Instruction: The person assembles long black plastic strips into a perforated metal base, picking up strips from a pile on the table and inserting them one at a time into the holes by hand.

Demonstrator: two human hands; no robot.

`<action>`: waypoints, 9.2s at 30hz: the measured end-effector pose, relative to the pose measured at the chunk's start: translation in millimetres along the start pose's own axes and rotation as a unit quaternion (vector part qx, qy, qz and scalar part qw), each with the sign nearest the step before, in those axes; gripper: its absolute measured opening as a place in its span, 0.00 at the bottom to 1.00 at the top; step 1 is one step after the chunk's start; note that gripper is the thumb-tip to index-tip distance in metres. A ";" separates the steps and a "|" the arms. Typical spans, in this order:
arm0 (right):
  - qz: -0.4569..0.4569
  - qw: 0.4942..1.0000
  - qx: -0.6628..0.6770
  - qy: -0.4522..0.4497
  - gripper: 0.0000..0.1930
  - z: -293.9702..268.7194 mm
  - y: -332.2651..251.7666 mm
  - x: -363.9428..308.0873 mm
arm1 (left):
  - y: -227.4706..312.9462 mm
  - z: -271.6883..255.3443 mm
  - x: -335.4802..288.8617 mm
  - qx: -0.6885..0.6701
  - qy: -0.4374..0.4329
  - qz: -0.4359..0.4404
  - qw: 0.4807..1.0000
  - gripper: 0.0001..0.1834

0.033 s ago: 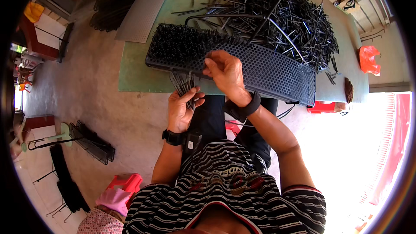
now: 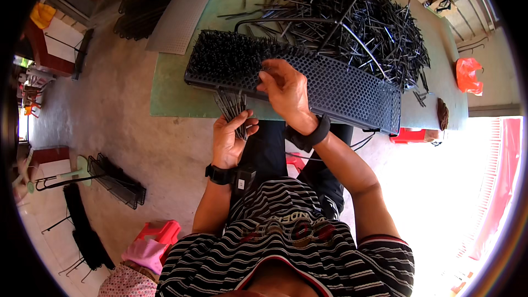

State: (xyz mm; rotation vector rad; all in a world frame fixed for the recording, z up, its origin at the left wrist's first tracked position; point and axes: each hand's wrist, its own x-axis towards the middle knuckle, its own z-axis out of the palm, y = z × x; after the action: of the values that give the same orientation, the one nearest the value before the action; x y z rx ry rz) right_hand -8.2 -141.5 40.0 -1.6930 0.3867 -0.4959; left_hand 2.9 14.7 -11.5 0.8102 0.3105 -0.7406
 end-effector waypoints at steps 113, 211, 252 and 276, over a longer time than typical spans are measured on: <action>-0.153 0.967 -0.176 0.102 0.11 -66.4 2.0 46.1 | -32.9 48.5 14.0 0.090 -0.031 0.110 0.989 0.09; -0.203 0.961 -0.183 0.042 0.08 -41.1 8.6 45.4 | -26.5 37.7 11.3 0.113 -0.046 0.132 0.984 0.11; -0.182 0.962 -0.202 0.009 0.09 -33.8 7.0 45.8 | -23.5 33.4 10.7 0.055 0.001 0.092 0.994 0.07; 0.022 0.997 -0.063 -0.048 0.07 -43.0 -12.2 27.3 | -29.3 33.8 13.0 0.006 -0.042 0.053 0.998 0.09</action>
State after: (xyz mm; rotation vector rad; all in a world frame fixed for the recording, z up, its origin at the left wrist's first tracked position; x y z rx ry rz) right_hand -7.8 -189.4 61.1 -1.8188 0.3909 -0.3626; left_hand -9.2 -30.3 -11.7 0.7981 0.1867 -0.6751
